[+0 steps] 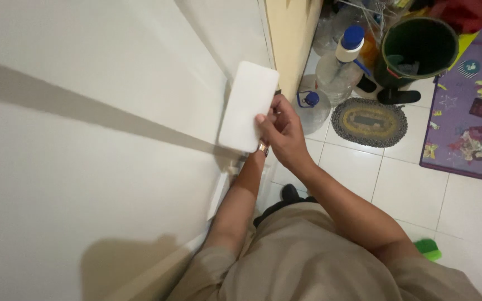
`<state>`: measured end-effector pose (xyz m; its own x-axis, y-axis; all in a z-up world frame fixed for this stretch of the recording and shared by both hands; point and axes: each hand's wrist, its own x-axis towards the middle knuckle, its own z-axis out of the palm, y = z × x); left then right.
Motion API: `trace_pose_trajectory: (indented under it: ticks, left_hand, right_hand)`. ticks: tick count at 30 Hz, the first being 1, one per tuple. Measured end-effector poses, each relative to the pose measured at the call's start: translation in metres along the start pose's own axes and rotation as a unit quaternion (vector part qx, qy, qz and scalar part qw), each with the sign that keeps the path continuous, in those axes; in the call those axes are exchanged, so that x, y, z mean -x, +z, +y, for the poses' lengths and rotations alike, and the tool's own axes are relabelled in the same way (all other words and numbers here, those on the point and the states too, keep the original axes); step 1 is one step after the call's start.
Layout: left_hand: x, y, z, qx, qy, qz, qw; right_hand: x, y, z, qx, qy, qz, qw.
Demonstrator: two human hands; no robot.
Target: Cleaning a white interior door with a magic eraser sponge.
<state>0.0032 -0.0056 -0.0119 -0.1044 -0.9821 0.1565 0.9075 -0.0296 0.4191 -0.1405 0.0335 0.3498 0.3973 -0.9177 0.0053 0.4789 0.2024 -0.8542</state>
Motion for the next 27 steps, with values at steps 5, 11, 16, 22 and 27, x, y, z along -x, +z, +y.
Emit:
trace_pose_trajectory:
  ticks: [5,11,16,22,27]
  left_hand:
    - [-0.003,0.124,0.036,-0.029,-0.033,0.206,0.978]
    - [0.001,0.161,0.046,-0.108,-0.007,0.172,0.979]
    - [0.014,0.184,0.050,-0.200,-0.013,0.149,0.968]
    - [0.005,0.219,0.051,-0.171,-0.041,0.234,0.956]
    - [0.004,0.179,0.033,-0.482,-0.114,0.296,0.816]
  right_hand:
    - [0.005,-0.002,0.025,0.076,0.088,0.001,0.993]
    - [0.021,-0.014,0.049,0.094,0.042,0.039,0.994]
    - [0.024,0.014,-0.012,0.011,0.018,-0.031,0.999]
    - [0.032,-0.012,0.043,0.065,0.079,-0.019,0.995]
    - [0.048,-0.061,0.100,0.126,0.196,0.004,0.972]
